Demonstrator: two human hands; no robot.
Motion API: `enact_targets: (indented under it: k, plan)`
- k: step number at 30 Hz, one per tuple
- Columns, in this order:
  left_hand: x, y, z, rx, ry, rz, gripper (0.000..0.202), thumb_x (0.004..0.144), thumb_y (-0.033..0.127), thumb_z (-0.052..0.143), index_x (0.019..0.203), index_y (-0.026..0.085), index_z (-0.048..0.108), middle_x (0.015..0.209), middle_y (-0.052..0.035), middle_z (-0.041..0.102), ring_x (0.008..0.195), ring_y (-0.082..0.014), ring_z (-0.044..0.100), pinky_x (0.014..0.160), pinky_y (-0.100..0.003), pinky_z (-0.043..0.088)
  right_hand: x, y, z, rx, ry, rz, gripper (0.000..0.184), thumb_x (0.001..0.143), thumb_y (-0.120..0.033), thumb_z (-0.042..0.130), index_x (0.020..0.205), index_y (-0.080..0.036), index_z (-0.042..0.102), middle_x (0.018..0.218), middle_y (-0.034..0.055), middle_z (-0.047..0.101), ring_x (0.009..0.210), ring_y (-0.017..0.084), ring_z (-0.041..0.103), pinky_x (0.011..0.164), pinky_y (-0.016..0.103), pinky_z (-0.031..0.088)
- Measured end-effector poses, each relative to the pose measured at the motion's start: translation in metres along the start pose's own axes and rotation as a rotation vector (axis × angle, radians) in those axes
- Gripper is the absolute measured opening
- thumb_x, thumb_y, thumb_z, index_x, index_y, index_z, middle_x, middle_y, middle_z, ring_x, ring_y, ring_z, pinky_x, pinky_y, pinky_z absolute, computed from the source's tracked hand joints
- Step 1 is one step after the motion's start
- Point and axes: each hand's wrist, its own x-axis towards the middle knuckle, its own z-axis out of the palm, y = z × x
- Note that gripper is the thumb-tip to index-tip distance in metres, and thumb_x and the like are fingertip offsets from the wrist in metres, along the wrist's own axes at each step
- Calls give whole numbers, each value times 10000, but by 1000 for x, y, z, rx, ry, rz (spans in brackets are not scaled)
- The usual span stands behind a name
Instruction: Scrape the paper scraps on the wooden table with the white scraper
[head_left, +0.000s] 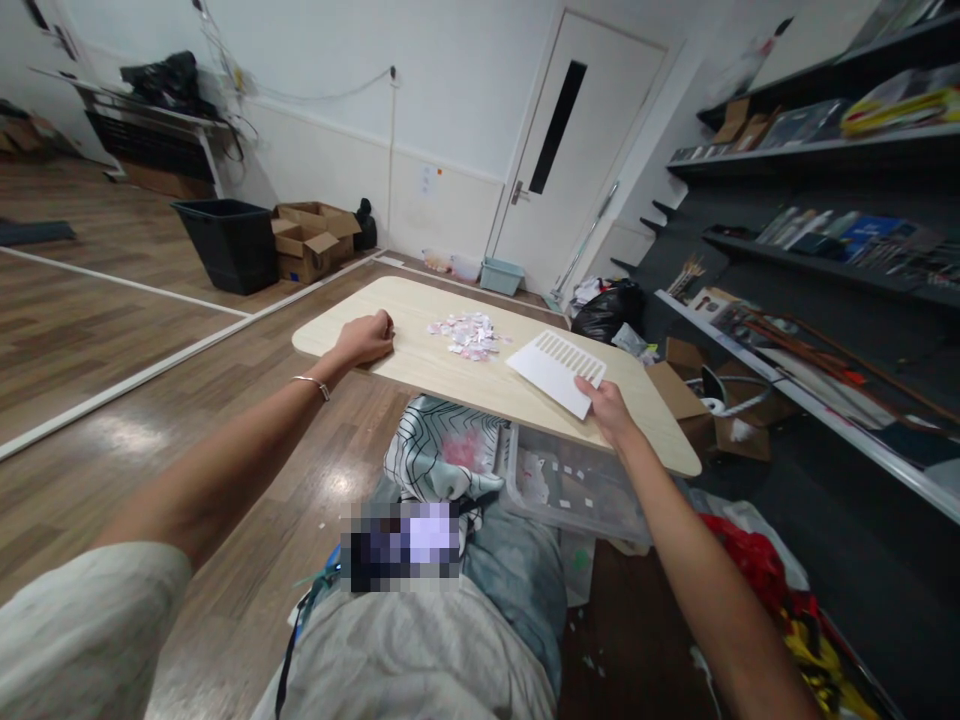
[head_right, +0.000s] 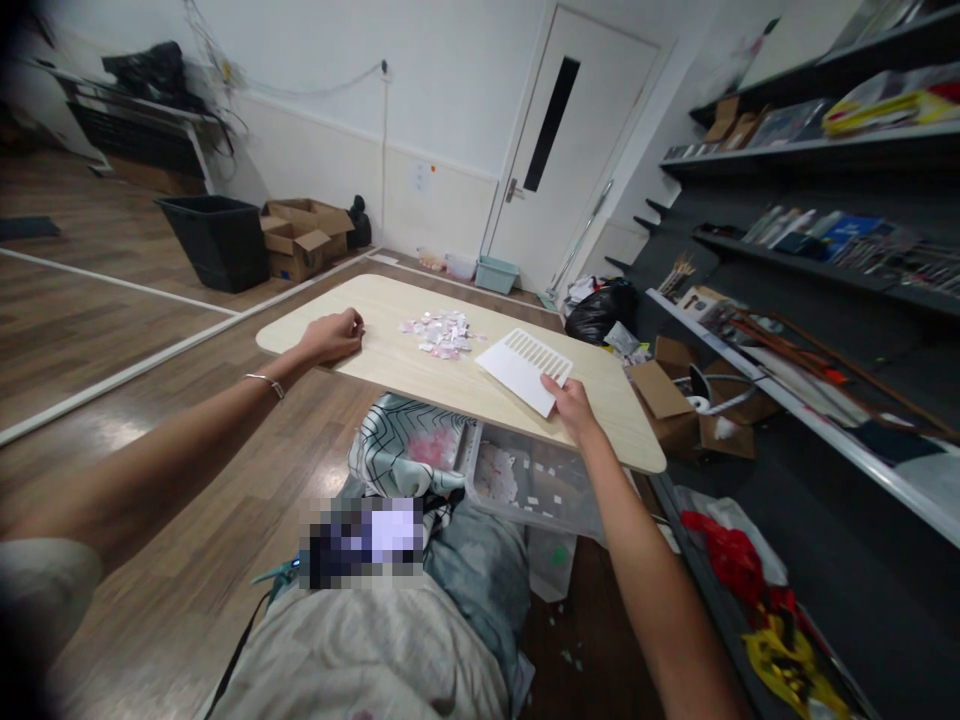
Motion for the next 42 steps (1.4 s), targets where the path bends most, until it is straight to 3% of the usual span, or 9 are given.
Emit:
enact_targets:
  k: [3, 6, 14, 19, 23, 29, 34, 37, 42]
  plan:
    - [0, 0, 0, 14, -16, 4, 430, 1013, 306, 655, 1415, 189, 756, 1321, -206, 875, 1256, -411, 818, 939, -411, 579, 14, 3, 4, -62, -13, 8, 676, 543, -752, 1120, 818, -243, 772, 779, 74, 842, 900, 349, 857, 815, 439, 697]
    - [-1, 0, 1, 21, -23, 17, 431, 1007, 279, 647, 1413, 188, 762, 1332, -203, 872, 1247, -404, 819, 922, -409, 577, 31, 8, 5, -30, 63, -5, 691, 549, -773, 1094, 847, -246, 763, 751, 67, 816, 826, 330, 830, 730, 422, 677]
    - [1, 0, 2, 13, -14, 22, 446, 1002, 253, 646, 1426, 204, 779, 1382, -189, 868, 1278, -387, 817, 941, -394, 581, 61, 20, 4, 62, 154, -62, 667, 569, -703, 1102, 905, -244, 754, 836, 55, 842, 876, 302, 834, 767, 410, 703]
    - [0, 2, 2, -17, 3, 6, 436, 1014, 302, 672, 1424, 217, 794, 1347, -190, 877, 1258, -405, 820, 976, -406, 586, 81, 16, 13, 35, 204, -10, 649, 650, -712, 1091, 827, -236, 687, 719, 7, 752, 615, 173, 651, 501, 273, 511]
    - [-2, 6, 0, -10, 14, -21, 440, 1088, 359, 575, 1441, 201, 784, 1362, -207, 874, 1268, -415, 819, 1014, -432, 590, 92, 12, 20, 14, 183, -15, 661, 717, -739, 1071, 817, -234, 657, 642, -27, 672, 526, 119, 529, 438, 231, 415]
    - [-3, 9, -2, 3, 16, -27, 485, 1129, 370, 499, 1501, 189, 752, 1412, -228, 861, 1293, -424, 811, 1061, -478, 594, 99, 7, 28, -134, 108, -4, 564, 774, -642, 1073, 816, -208, 716, 605, -6, 676, 513, 129, 537, 440, 235, 407]
    - [-2, 7, 0, -15, 21, -19, 469, 1110, 367, 534, 1476, 199, 774, 1403, -222, 865, 1313, -431, 804, 1073, -484, 592, 92, 6, 30, -90, -9, -52, 535, 667, -586, 1114, 847, -202, 787, 751, 28, 807, 723, 223, 756, 629, 312, 615]
    - [-1, 6, 1, -14, 22, -21, 471, 1106, 380, 537, 1474, 206, 774, 1415, -216, 864, 1314, -428, 802, 1063, -472, 592, 86, 7, 26, -74, -55, -37, 520, 601, -535, 1119, 866, -204, 819, 839, 59, 865, 873, 303, 835, 746, 374, 672]
    - [3, 6, 0, -34, 29, -45, 484, 1093, 376, 554, 1488, 213, 782, 1449, -212, 858, 1345, -434, 793, 1080, -481, 594, 85, 6, 16, -27, -55, 3, 433, 552, -458, 1056, 768, -230, 758, 736, 30, 814, 754, 266, 778, 716, 366, 650]
